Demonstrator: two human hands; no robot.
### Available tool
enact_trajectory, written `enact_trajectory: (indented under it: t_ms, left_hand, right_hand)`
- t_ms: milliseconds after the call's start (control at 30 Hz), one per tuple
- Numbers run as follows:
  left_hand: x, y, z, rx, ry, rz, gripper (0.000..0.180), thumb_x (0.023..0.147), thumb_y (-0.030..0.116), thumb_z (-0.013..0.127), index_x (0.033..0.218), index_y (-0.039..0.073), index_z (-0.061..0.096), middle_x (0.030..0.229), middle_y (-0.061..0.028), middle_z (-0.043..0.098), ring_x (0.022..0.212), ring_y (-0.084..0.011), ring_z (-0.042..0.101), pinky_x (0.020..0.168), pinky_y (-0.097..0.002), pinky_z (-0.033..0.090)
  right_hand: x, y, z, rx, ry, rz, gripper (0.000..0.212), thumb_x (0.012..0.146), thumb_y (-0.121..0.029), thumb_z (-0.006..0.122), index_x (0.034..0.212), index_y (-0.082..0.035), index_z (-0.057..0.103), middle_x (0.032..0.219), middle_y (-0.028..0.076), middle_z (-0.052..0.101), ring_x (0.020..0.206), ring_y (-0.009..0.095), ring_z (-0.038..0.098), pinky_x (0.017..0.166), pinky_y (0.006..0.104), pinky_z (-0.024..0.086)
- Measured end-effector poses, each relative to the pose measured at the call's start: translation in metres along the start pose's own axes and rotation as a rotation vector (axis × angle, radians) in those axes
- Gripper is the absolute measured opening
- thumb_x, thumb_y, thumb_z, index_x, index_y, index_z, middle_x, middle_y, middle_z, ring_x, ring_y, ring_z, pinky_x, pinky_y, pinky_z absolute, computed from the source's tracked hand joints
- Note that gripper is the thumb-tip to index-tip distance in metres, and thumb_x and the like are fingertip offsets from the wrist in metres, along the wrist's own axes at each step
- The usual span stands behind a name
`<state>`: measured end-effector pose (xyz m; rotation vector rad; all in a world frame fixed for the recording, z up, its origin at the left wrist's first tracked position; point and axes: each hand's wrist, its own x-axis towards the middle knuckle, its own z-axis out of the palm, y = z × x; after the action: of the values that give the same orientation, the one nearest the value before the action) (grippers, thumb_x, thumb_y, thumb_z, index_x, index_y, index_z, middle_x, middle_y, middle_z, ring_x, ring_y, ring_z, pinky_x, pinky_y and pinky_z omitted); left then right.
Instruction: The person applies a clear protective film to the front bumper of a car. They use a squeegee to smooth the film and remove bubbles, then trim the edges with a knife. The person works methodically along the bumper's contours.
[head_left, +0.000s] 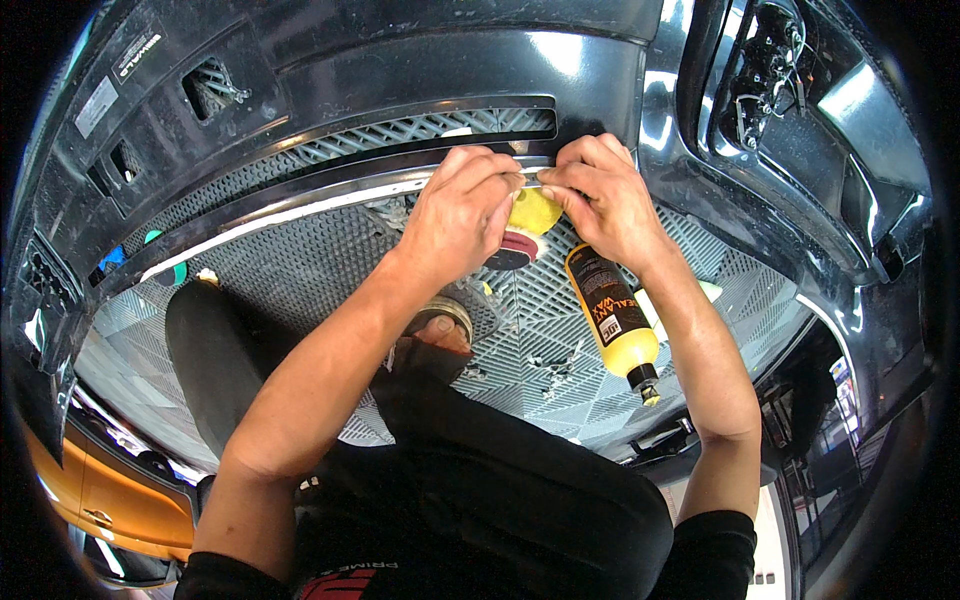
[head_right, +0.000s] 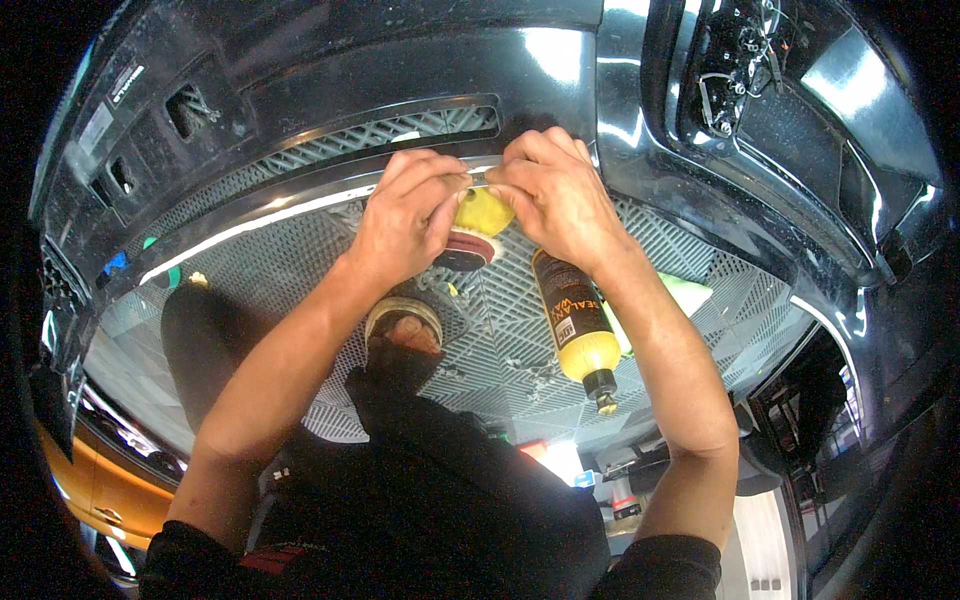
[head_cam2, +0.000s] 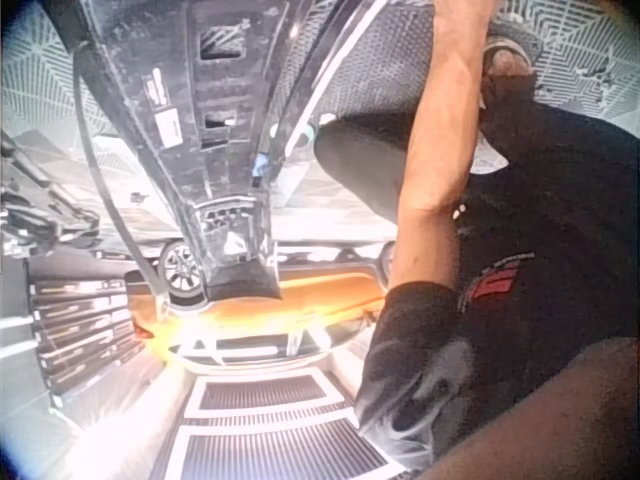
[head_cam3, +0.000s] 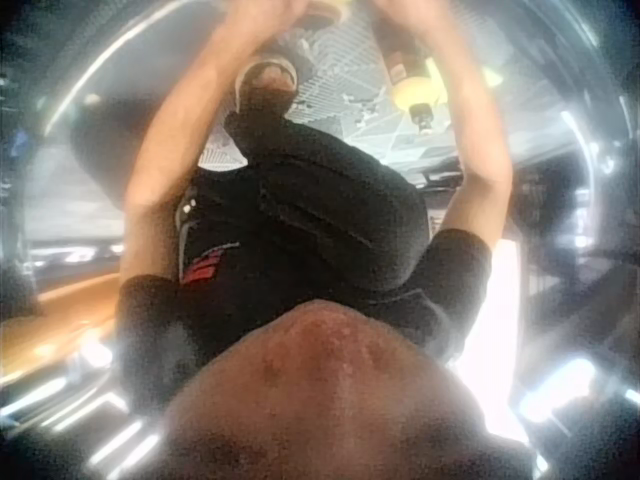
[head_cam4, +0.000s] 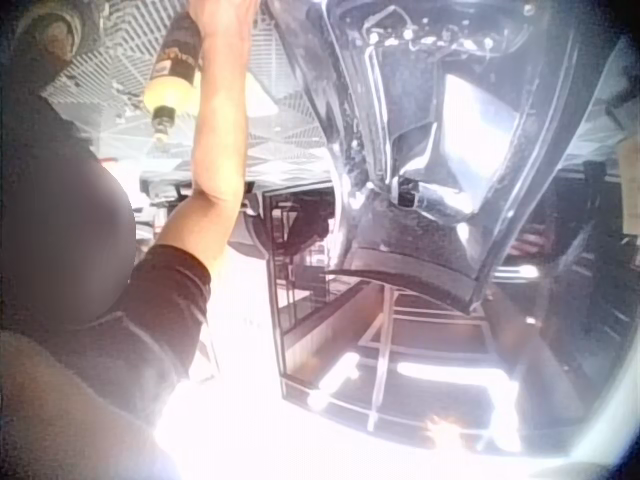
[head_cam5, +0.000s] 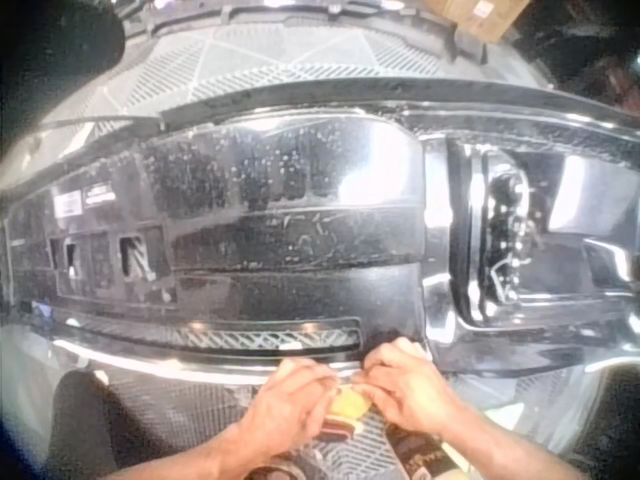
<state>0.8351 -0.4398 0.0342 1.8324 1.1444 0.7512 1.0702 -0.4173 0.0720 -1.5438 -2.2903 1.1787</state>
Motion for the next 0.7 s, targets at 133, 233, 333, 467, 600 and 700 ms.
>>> enact_trajectory:
  t_ms: [133, 233, 333, 467, 600, 700]
  left_hand:
    - [-0.0001, -0.0002, -0.0012, -0.013, -0.001, -0.01, 0.021, 0.085, -0.005, 0.076, 0.105, 0.0, 0.077, 0.118, -0.0112, 0.075, 0.112, -0.0336, 0.067, 0.099, -0.0428, 0.057]
    - [-0.0004, 0.0, -0.0011, -0.01, -0.001, -0.019, 0.02, 0.086, -0.005, 0.076, 0.105, 0.0, 0.077, 0.118, -0.0112, 0.075, 0.113, -0.0338, 0.067, 0.099, -0.0426, 0.057]
    - [-0.0009, -0.0016, -0.001, -0.007, 0.0, -0.019, 0.02, 0.086, -0.005, 0.076, 0.106, 0.0, 0.077, 0.118, -0.0111, 0.075, 0.112, -0.0339, 0.067, 0.1, -0.0426, 0.057]
    - [-0.0006, -0.0006, -0.0033, -0.003, -0.007, -0.023, 0.02, 0.087, -0.005, 0.076, 0.106, 0.0, 0.077, 0.117, -0.011, 0.075, 0.112, -0.0338, 0.067, 0.1, -0.0427, 0.057]
    - [-0.0021, -0.0037, -0.0053, -0.005, -0.014, -0.013, 0.022, 0.087, -0.004, 0.076, 0.108, 0.0, 0.077, 0.118, -0.0115, 0.075, 0.113, -0.0335, 0.068, 0.1, -0.0428, 0.057]
    - [-0.0029, -0.0041, -0.0068, -0.003, -0.012, -0.008, 0.023, 0.087, -0.003, 0.078, 0.111, 0.0, 0.077, 0.12, -0.0123, 0.076, 0.113, -0.0335, 0.069, 0.101, -0.0426, 0.057]
  right_hand:
    - [0.0009, 0.0002, -0.0005, -0.012, -0.002, -0.009, 0.015, 0.087, -0.011, 0.079, 0.101, -0.011, 0.082, 0.105, 0.003, 0.068, 0.105, 0.026, 0.06, 0.095, 0.0416, 0.047]
    - [0.001, -0.0009, 0.0007, -0.004, 0.008, -0.003, 0.013, 0.088, -0.012, 0.078, 0.101, -0.011, 0.082, 0.104, 0.003, 0.068, 0.104, 0.026, 0.06, 0.095, 0.0417, 0.047]
    - [0.0027, -0.0018, 0.0006, -0.006, 0.016, -0.015, 0.014, 0.088, -0.012, 0.078, 0.101, -0.011, 0.082, 0.104, 0.002, 0.068, 0.104, 0.026, 0.06, 0.095, 0.0415, 0.046]
    - [0.0023, -0.0025, 0.0015, -0.014, 0.006, 0.004, 0.015, 0.088, -0.012, 0.079, 0.103, -0.011, 0.083, 0.104, 0.002, 0.068, 0.104, 0.026, 0.06, 0.095, 0.0414, 0.047]
    - [0.0035, -0.0031, 0.002, 0.008, 0.006, 0.004, 0.016, 0.088, -0.013, 0.079, 0.103, -0.011, 0.083, 0.104, 0.002, 0.068, 0.104, 0.026, 0.061, 0.095, 0.0417, 0.047]
    - [0.0032, -0.0036, -0.0007, 0.012, 0.01, -0.006, 0.016, 0.089, -0.012, 0.079, 0.104, -0.011, 0.082, 0.105, 0.003, 0.069, 0.105, 0.027, 0.061, 0.096, 0.0418, 0.048]
